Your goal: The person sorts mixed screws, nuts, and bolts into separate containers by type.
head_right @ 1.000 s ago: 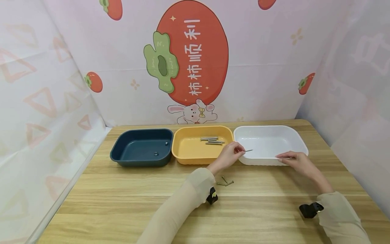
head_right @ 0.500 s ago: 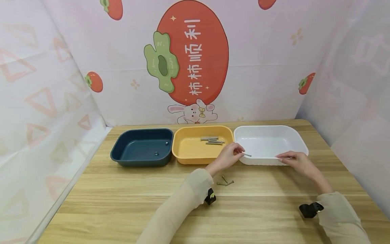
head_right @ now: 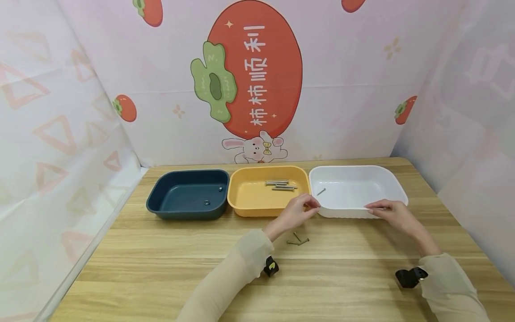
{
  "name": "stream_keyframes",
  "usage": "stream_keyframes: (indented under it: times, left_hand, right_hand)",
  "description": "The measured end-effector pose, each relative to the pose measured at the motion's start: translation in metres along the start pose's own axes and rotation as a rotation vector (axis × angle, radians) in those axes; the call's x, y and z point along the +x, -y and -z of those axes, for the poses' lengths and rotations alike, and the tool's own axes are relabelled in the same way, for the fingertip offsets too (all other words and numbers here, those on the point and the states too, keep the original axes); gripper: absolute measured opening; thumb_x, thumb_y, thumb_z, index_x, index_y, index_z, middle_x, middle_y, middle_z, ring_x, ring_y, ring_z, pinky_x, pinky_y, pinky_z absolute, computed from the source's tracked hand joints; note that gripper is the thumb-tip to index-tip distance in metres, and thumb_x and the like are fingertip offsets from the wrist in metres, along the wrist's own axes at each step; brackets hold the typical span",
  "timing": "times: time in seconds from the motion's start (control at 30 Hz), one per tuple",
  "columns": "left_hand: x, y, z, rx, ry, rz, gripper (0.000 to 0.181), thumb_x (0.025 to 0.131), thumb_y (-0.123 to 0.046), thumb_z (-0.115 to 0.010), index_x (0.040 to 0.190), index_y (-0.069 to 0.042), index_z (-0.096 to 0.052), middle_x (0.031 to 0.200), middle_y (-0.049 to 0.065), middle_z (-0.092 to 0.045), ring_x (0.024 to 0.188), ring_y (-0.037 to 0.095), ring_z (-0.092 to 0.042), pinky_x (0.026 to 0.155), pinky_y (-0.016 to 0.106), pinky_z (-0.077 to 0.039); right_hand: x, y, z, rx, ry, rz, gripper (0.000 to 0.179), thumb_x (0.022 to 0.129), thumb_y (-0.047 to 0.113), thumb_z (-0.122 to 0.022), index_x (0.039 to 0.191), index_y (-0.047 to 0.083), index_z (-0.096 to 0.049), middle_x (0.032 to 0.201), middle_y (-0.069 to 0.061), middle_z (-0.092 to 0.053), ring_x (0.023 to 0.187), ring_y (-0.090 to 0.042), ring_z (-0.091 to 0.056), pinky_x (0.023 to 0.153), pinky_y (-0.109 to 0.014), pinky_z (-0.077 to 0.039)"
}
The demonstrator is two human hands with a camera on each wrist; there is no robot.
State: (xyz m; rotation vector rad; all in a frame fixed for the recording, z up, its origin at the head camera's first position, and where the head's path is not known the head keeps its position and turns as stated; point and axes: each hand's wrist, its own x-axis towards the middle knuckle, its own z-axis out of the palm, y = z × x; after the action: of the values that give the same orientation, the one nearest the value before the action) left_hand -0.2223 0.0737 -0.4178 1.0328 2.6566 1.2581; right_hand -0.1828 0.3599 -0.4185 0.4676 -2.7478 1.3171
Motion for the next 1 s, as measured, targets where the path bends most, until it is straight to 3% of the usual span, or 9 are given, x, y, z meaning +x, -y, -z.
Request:
stream_keyframes:
  times: [0.43, 0.73, 1.0]
  left_hand:
    - [-0.012, 0.001, 0.006, -0.003, 0.124, -0.038, 0.01, 0.084, -0.01, -0.059, 0.093, -0.006, -0.061, 0.087, -0.002, -0.059, 0.077, -0.001, -0.05, 0.07, 0.007, -0.039]
    - [-0.018, 0.01, 0.01, 0.007, 0.26, 0.002, 0.01, 0.084, -0.012, -0.059, 0.093, -0.008, -0.062, 0.083, -0.005, -0.059, 0.071, -0.002, -0.05, 0.063, 0.008, -0.04]
    - [-0.021, 0.014, 0.011, 0.054, 0.351, -0.01, 0.011, 0.085, -0.013, -0.059, 0.094, -0.008, -0.062, 0.087, -0.004, -0.061, 0.075, -0.001, -0.051, 0.065, 0.008, -0.04]
  right_hand:
    - [0.0, 0.001, 0.001, -0.005, 0.0, -0.004, 0.019, 0.085, 0.003, -0.056, 0.098, -0.01, -0.06, 0.085, 0.025, -0.058, 0.077, 0.012, -0.052, 0.061, -0.009, -0.042]
    - [0.0, 0.002, 0.001, 0.039, 0.011, -0.011, 0.019, 0.085, 0.003, -0.055, 0.098, -0.01, -0.06, 0.086, 0.024, -0.059, 0.077, 0.01, -0.055, 0.063, -0.009, -0.043]
    - [0.001, -0.001, 0.0, 0.06, 0.017, 0.015, 0.017, 0.085, -0.001, -0.054, 0.098, -0.009, -0.061, 0.087, 0.023, -0.059, 0.077, 0.009, -0.056, 0.063, -0.009, -0.043]
